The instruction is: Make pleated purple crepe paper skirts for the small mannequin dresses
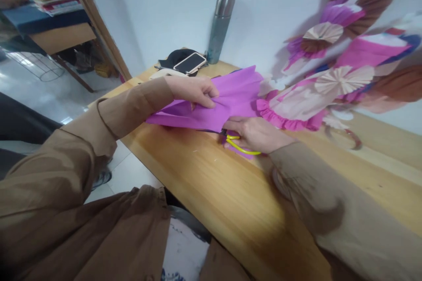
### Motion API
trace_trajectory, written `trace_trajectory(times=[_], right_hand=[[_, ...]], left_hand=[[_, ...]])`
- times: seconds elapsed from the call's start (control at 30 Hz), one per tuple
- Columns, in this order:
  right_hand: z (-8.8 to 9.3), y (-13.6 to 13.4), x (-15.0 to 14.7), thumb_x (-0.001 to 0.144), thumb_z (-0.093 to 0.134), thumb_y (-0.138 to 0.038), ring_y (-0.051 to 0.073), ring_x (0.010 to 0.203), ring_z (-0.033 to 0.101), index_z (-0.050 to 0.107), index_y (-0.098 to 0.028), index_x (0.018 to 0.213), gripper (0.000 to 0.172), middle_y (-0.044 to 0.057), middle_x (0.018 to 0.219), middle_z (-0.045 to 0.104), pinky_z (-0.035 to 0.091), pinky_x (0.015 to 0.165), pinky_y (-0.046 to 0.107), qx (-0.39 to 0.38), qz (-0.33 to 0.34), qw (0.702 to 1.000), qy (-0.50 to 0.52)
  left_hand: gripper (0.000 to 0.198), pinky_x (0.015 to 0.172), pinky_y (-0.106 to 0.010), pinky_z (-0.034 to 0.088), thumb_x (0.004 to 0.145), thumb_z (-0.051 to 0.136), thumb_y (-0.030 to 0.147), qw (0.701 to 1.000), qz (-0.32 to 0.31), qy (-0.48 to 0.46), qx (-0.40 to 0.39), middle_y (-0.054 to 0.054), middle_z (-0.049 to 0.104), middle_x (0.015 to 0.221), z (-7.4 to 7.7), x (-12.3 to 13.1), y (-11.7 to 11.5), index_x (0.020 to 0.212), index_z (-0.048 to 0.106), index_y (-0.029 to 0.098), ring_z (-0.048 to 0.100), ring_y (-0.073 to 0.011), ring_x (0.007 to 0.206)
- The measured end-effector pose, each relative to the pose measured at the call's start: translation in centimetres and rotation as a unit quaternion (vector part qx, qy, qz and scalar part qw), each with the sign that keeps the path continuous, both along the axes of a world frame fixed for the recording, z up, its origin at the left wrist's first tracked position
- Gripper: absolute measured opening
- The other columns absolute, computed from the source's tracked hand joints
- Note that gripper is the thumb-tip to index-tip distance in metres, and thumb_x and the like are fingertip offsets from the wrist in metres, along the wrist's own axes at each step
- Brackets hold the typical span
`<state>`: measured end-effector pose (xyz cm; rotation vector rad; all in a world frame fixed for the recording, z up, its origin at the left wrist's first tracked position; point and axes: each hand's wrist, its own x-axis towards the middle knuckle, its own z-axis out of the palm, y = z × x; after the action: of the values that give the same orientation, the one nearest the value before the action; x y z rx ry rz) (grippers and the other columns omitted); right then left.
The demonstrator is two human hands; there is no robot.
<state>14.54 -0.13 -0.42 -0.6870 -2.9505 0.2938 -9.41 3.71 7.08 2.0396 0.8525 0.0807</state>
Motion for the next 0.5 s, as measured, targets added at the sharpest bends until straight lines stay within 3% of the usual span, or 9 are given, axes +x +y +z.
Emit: trace_trajectory(times=[0.17, 0.27, 0.37, 0.43, 0.5], right_hand=[[1.4, -3.0, 2.7, 0.092, 0.05, -0.026, 0.026, 0.092, 0.068, 0.067, -0.012, 0.113, 0.03, 0.018, 0.104, 0.068, 0.052, 0.079, 0.037, 0.052, -0.025, 0.998, -0.039], [1.8, -5.7, 4.3, 0.091, 0.05, -0.021, 0.027, 0.093, 0.069, 0.068, -0.013, 0.113, 0.03, 0.019, 0.107, 0.068, 0.052, 0.077, 0.037, 0.079, -0.083, 0.99, -0.086], [0.9, -8.5, 5.5, 0.092, 0.053, -0.033, 0.026, 0.078, 0.07, 0.069, -0.017, 0.11, 0.029, 0.016, 0.1, 0.071, 0.053, 0.067, 0.035, 0.035, -0.153, 0.985, -0.066], [0.1, -10.3, 5.8, 0.093, 0.052, -0.037, 0.024, 0.073, 0.071, 0.062, -0.023, 0.128, 0.039, 0.012, 0.101, 0.073, 0.053, 0.061, 0.034, -0.019, -0.197, 0.979, -0.049], [-0.4, -12.0, 5.7, 0.094, 0.051, -0.036, 0.023, 0.08, 0.072, 0.056, -0.029, 0.136, 0.043, 0.009, 0.104, 0.074, 0.054, 0.065, 0.033, -0.086, -0.204, 0.975, -0.028]], left_hand=[[0.032, 0.052, -0.026, 0.04, 0.064, 0.063, 0.011, 1.0, -0.008, 0.001, 0.019, 0.005, 0.036, 0.052, 0.3, 2.2, -1.2, 0.049, 0.036, 0.018, 0.041, -0.0085, 0.049], [0.031, 0.052, -0.027, 0.042, 0.062, 0.06, 0.007, 0.998, -0.027, 0.046, 0.013, 0.005, 0.035, 0.05, 0.3, 3.4, -2.0, 0.048, 0.035, 0.018, 0.044, -0.0096, 0.048], [0.03, 0.053, -0.03, 0.044, 0.061, 0.055, 0.004, 0.995, -0.011, 0.097, -0.007, 0.006, 0.033, 0.048, 0.1, 4.2, -3.4, 0.048, 0.032, 0.019, 0.048, -0.0119, 0.047], [0.028, 0.054, -0.031, 0.045, 0.061, 0.053, 0.003, 0.993, 0.017, 0.112, -0.028, 0.006, 0.034, 0.048, -0.1, 4.6, -4.7, 0.048, 0.033, 0.019, 0.051, -0.014, 0.048], [0.027, 0.055, -0.031, 0.045, 0.062, 0.053, 0.003, 0.994, 0.038, 0.097, -0.023, 0.005, 0.037, 0.047, -0.4, 5.0, -5.8, 0.048, 0.036, 0.018, 0.055, -0.0159, 0.053]])
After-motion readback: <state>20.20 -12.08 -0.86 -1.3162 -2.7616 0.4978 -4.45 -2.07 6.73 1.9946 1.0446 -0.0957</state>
